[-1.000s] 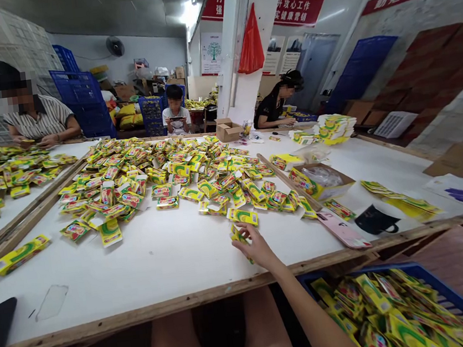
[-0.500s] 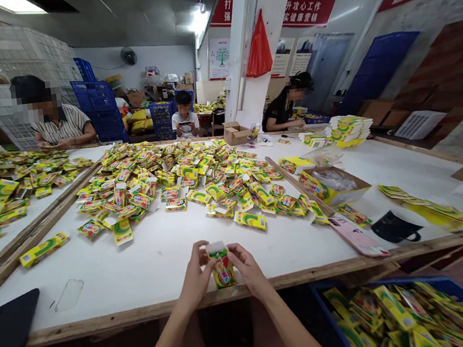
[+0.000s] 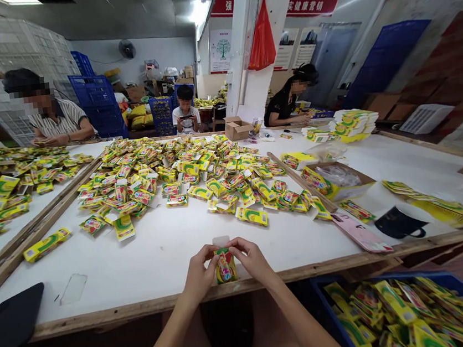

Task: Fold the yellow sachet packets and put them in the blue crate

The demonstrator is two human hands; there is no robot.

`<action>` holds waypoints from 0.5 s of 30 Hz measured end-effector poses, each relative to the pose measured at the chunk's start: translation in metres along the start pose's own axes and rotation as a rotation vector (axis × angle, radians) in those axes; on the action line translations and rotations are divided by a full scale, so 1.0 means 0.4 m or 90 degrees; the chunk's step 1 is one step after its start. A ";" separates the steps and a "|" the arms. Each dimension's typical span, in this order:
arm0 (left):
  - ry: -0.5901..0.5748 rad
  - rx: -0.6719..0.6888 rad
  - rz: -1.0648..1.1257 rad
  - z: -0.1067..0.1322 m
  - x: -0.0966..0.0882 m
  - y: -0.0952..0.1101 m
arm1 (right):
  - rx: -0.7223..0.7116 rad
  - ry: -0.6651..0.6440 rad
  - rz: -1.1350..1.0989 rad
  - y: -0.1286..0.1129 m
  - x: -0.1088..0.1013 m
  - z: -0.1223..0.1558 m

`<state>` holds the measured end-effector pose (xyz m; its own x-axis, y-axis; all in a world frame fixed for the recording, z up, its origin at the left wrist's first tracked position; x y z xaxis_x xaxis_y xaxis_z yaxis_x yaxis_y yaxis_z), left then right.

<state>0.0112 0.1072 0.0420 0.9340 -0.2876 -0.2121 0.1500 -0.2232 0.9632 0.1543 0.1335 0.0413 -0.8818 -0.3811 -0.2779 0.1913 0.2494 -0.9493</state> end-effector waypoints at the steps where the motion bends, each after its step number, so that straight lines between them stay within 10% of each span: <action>1: 0.010 0.012 -0.011 -0.001 -0.005 0.004 | -0.009 0.005 0.014 -0.008 -0.002 -0.006; 15: 0.100 0.023 0.029 0.007 -0.009 0.020 | -0.073 0.067 0.062 -0.066 0.010 0.019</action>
<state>0.0083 0.1038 0.0499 0.9791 -0.1499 -0.1378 0.0979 -0.2471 0.9640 0.1489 0.1186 0.0641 -0.9030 -0.2560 -0.3452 0.2332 0.3829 -0.8939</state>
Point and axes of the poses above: each hand's wrist, its own z-axis away from the middle knuckle, its own x-axis out of the palm, y = z × x, the point moved 10 cm from there along -z, towards the middle knuckle, and after that the axes turned 12 degrees about -y, right-handed, at the moved point
